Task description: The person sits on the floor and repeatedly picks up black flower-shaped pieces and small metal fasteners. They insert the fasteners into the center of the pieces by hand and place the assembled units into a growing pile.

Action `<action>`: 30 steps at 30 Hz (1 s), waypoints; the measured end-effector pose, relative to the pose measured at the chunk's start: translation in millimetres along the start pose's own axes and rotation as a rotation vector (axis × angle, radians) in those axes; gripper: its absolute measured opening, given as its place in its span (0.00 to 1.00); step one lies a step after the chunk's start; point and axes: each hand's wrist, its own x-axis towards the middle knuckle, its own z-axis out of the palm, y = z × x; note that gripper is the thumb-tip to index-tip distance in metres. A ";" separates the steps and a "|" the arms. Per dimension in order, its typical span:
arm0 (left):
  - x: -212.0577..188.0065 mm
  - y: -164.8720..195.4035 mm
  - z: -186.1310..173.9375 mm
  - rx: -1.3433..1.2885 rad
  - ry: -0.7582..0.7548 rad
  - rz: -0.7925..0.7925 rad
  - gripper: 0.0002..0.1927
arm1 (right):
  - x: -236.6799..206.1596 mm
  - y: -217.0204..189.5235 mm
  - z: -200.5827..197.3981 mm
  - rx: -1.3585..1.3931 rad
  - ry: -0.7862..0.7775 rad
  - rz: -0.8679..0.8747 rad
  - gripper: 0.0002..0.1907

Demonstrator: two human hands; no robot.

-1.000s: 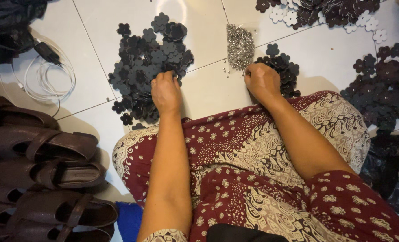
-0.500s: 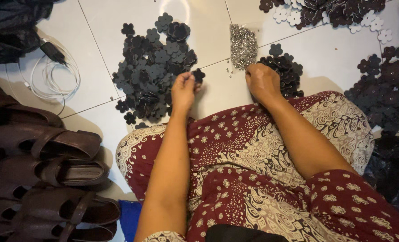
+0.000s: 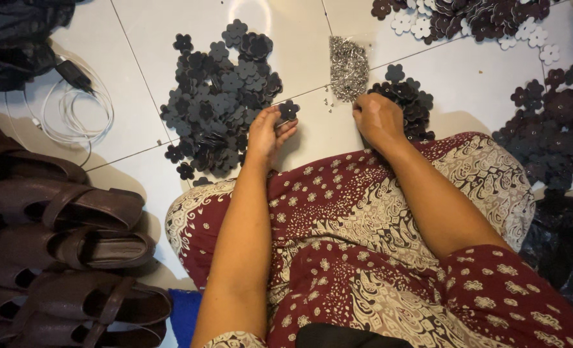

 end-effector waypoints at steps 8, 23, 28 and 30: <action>2.8 -6.7 -0.4 0.082 -0.029 0.000 0.10 | 2.9 -12.2 -1.0 0.115 -0.070 0.023 0.06; -1.4 -20.5 7.3 0.265 -0.154 0.015 0.11 | -2.8 -62.9 9.1 0.607 0.002 -0.099 0.06; -7.3 -18.0 8.8 0.263 -0.171 0.036 0.13 | -4.1 -59.5 12.2 0.631 -0.003 -0.079 0.06; -9.0 -19.5 8.5 0.329 -0.177 0.113 0.14 | -4.4 -57.3 11.6 0.616 -0.030 -0.065 0.05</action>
